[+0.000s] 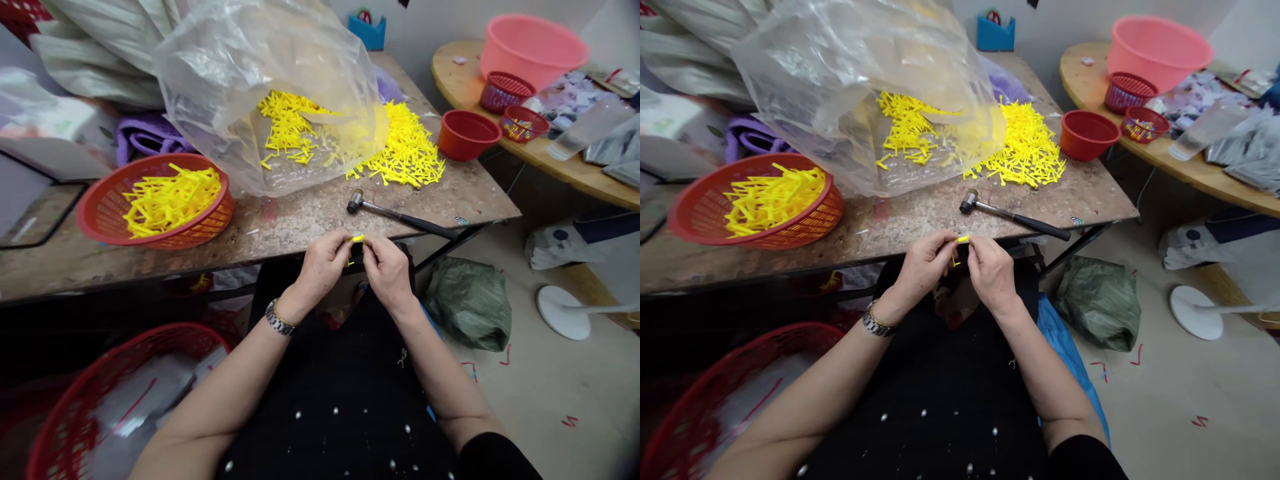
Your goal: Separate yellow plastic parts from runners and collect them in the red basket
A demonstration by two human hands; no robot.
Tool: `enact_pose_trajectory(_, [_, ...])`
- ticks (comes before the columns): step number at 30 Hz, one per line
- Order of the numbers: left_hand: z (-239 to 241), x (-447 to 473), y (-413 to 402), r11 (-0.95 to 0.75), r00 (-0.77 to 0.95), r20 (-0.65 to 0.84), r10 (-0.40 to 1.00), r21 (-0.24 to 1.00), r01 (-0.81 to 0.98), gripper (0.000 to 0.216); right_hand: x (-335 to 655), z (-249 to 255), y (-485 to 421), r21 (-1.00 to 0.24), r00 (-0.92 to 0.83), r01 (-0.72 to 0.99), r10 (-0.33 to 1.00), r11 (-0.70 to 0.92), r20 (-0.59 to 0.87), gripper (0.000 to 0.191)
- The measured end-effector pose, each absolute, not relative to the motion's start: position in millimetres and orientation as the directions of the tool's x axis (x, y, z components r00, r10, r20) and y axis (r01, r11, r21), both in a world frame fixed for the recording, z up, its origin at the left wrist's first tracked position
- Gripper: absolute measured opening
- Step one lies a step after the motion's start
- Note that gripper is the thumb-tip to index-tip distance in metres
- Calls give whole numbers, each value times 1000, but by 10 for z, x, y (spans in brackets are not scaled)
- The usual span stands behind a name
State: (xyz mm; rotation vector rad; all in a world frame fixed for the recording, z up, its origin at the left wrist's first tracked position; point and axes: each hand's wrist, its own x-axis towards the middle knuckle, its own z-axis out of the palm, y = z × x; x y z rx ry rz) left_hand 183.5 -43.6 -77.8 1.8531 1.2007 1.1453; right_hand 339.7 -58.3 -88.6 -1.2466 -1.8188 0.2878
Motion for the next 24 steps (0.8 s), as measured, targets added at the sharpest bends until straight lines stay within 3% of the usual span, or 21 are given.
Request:
enact_pose_trajectory(8, [-804,1845,-426,-389,213,328,921,817,426,16,3444,-929,-558,-541,-175,667,813,513,556,25])
enact_pose_trajectory(14, [-808,1871,-436,-336,192,282,940,863,377,16,3438,-929,-566,-676,-81,564,847,474,526,23])
enact_pose_trajectory(20, [-779,1883,-443,-108,178,81,981,983,148,24,3475,-982,-509,-848,74,385,904,364,422,28])
enact_pose_trajectory(24, [-751,1870,-439,-1,222,-15,975,998,69,21,3479,-1027,-493,-887,89,344,930,308,357,34])
